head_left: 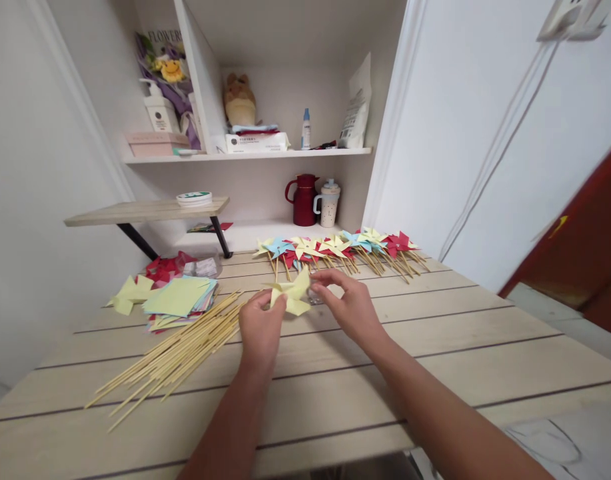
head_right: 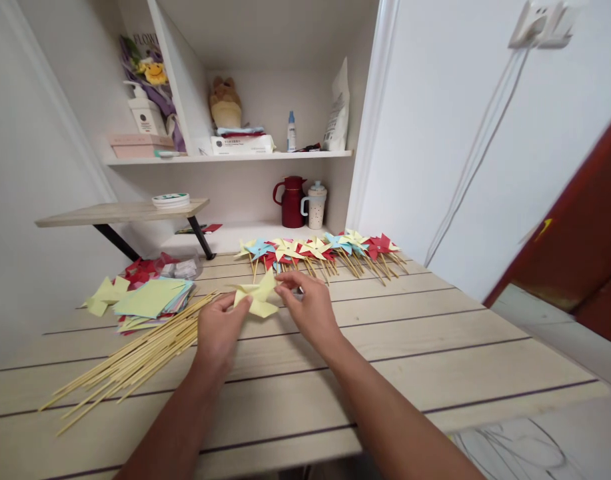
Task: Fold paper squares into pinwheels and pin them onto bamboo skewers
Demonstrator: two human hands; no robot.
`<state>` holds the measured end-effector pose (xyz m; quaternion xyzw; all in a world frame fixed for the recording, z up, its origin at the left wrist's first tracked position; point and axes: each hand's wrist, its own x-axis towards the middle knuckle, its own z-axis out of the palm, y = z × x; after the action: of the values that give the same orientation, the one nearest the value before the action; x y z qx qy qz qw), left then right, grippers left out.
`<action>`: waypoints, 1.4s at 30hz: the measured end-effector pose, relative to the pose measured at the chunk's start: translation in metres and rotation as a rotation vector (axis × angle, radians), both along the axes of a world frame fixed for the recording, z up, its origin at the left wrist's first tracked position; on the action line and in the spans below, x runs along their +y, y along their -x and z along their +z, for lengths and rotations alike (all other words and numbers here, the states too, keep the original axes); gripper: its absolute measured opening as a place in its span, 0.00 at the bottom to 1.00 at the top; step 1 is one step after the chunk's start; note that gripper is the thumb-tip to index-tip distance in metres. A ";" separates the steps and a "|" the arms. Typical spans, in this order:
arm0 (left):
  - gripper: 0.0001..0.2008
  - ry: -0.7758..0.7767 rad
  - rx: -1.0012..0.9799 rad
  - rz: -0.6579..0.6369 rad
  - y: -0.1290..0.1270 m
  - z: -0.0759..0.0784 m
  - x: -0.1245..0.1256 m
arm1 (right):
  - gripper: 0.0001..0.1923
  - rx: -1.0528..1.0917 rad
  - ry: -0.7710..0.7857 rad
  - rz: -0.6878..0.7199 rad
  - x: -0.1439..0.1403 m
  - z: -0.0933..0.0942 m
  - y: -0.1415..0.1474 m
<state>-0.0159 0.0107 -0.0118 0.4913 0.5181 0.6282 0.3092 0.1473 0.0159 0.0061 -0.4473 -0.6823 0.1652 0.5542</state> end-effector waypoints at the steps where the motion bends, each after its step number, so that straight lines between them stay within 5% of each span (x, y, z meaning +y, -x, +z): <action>1: 0.09 0.046 -0.097 -0.008 0.001 0.000 0.000 | 0.08 0.035 0.006 -0.007 0.001 -0.001 -0.001; 11: 0.08 0.242 -0.488 0.029 0.006 0.001 0.000 | 0.14 0.284 0.238 0.044 0.014 -0.009 -0.013; 19: 0.08 0.202 -0.450 0.034 0.009 -0.005 0.004 | 0.06 -0.236 0.502 -0.020 0.030 -0.023 -0.031; 28: 0.08 0.173 -0.403 0.031 0.009 -0.005 0.004 | 0.04 -0.391 0.607 -0.093 0.034 -0.030 -0.036; 34: 0.09 0.180 -0.428 -0.010 0.009 -0.004 0.004 | 0.18 -0.472 0.630 -0.180 0.031 -0.025 -0.029; 42: 0.08 0.203 -0.446 -0.023 0.008 -0.004 0.003 | 0.03 -0.473 0.631 -0.123 0.027 -0.029 -0.019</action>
<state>-0.0238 0.0137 -0.0154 0.3129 0.4917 0.6623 0.4708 0.1660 0.0427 -0.0232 -0.6614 -0.6786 0.2256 0.2263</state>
